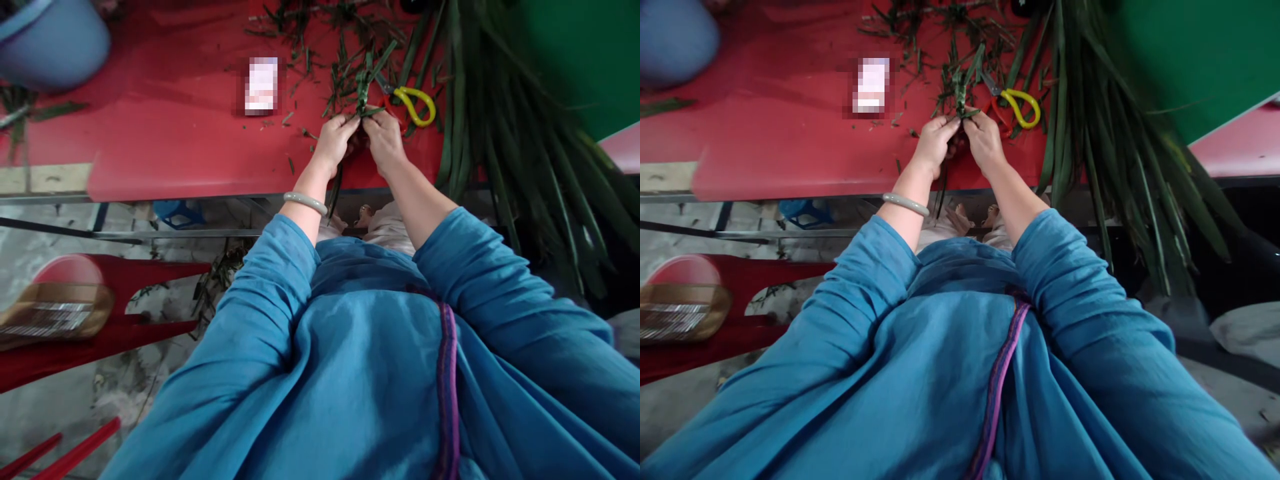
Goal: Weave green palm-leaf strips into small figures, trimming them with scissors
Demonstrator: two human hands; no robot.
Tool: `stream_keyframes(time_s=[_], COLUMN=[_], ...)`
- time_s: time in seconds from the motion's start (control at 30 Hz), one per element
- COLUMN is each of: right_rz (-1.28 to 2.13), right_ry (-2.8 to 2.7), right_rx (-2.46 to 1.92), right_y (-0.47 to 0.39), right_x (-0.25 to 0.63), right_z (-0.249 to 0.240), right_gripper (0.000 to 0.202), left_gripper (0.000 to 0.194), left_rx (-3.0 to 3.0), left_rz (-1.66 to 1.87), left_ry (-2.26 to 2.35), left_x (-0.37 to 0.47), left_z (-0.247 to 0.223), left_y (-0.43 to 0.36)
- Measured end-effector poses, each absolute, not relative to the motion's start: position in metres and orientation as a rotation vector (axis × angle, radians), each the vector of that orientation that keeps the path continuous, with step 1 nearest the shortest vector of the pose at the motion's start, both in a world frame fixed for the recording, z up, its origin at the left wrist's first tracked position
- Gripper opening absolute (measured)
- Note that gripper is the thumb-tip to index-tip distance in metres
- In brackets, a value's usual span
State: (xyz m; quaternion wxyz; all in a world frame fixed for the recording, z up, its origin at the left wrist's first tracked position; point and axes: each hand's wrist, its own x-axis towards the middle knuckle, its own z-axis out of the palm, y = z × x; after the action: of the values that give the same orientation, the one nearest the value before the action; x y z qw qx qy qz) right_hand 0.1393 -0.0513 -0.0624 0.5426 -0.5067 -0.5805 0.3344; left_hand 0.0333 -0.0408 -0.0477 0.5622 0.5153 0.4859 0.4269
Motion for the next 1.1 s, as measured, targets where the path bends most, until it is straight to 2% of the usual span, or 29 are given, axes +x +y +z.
stream_keyframes(time_s=[0.13,0.33,0.57,0.77,1.1], right_rz=[0.962,1.080,0.971,0.882,0.700], right_ry=[-1.298,-1.276,-1.252,-1.195,-1.227], right_rx=[-1.157,-1.102,-1.119,-1.114,-1.156], right_y=[-0.057,-0.064,-0.061,-0.057,-0.057], right_x=[0.140,0.140,0.140,0.136,0.137], right_z=[-0.058,-0.051,-0.058,-0.065,-0.062], right_gripper=[0.032,0.033,0.033,0.023,0.018], left_gripper=[0.034,0.027,0.021,0.018,0.007], left_rx=[1.227,1.236,1.277,1.286,1.405], left_rz=[0.992,0.874,0.898,0.913,1.141], left_ry=[1.114,1.007,0.940,0.908,1.008], left_x=[0.031,0.029,0.023,0.022,0.028], left_z=[-0.055,-0.037,-0.025,-0.025,-0.031], left_y=[-0.035,-0.047,-0.055,-0.055,-0.057])
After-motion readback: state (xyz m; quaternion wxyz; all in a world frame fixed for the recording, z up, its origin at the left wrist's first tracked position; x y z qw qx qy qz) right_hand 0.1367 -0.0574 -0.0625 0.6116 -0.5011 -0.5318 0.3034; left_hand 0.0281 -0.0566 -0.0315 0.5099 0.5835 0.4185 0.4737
